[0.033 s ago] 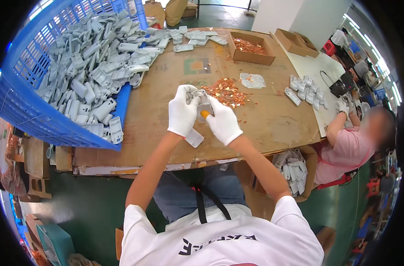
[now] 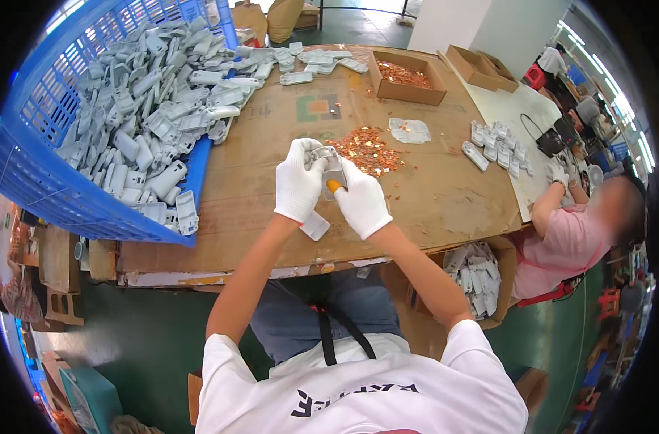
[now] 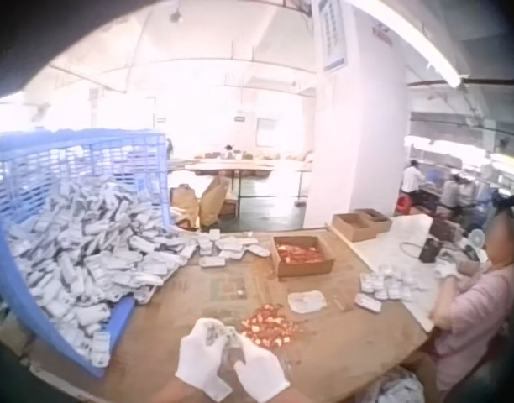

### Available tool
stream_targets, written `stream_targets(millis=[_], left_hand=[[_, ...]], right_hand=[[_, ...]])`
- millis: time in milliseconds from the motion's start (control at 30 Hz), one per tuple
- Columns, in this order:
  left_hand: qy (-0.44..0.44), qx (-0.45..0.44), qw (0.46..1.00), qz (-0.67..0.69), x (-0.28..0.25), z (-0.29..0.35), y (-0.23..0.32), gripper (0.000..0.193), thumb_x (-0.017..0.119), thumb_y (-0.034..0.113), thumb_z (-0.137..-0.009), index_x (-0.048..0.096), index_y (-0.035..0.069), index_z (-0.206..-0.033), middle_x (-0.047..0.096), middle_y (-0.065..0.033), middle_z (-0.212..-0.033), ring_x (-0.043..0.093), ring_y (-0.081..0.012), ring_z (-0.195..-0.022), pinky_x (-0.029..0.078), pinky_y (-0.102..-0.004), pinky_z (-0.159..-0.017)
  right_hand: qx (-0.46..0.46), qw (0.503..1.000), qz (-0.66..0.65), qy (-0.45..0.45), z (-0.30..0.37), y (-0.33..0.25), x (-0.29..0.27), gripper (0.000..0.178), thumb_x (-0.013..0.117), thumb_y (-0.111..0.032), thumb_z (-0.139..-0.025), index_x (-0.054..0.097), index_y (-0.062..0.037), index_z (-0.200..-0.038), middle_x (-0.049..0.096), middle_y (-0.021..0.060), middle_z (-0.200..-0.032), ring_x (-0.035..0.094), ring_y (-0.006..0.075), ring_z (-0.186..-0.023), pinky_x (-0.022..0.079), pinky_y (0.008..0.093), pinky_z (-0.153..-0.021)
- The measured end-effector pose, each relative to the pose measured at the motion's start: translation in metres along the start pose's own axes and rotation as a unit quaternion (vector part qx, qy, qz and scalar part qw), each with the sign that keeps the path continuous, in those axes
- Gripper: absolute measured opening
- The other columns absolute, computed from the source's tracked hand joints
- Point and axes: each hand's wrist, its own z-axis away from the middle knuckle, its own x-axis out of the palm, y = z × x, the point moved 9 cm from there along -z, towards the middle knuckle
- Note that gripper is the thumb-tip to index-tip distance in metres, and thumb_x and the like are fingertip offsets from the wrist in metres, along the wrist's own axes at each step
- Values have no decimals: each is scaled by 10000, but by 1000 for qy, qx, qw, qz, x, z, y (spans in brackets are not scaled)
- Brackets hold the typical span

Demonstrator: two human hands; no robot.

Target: The person picks up a plastic housing and a copper contact, inserts the contact into the housing by hand, and places the assembled unit into a cardboard box.

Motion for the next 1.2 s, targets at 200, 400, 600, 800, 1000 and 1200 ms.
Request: stream_targets(millis=[200,400,600,800,1000,1200], left_hand=[[-110,37,993,-10,30,-6,4,195,612,25,-856,620,26,-1050,701,-122,-917,702,-218,-841,542,-323,-759],[-41,93,992,-71,33,0,18,170,578,15,-874,629,22,-1036,678,-162,-929,684,-300,-837,537,-353,-748],[-42,81,993,-70,39,0,2,168,574,8,-875,624,22,-1034,676,-172,-925,684,-300,-837,535,-359,-733],[-46,39,997,-51,43,-2,-4,160,585,12,-870,628,33,-1023,690,-157,-879,693,-285,-815,535,-349,-719],[-64,29,996,-49,49,-2,-1,194,595,19,-869,629,51,-1057,700,-150,-897,701,-276,-834,536,-338,-726],[-100,36,994,3,45,11,7,373,602,17,-855,581,22,-1228,670,-112,-1111,641,-141,-1023,500,-289,-881]], right_hand=[[3,998,60,26,3,19,-11,227,635,-115,-808,588,-60,-1022,666,190,-853,656,382,-798,523,473,-701],[29,999,34,25,2,26,-14,212,650,-113,-802,596,-61,-1001,666,189,-858,655,377,-797,526,458,-691],[52,998,5,28,6,34,-8,196,658,-116,-801,596,-48,-975,659,196,-840,655,374,-794,522,453,-686],[38,997,27,55,8,32,-11,188,670,-135,-800,604,-47,-952,660,190,-820,657,370,-765,524,448,-668],[40,994,13,99,10,35,-18,146,666,-96,-788,621,-20,-904,642,171,-726,656,304,-642,495,382,-573],[106,979,-146,90,12,35,-24,485,581,-3,-813,517,-49,-1291,699,181,-937,708,270,-757,553,355,-668]])
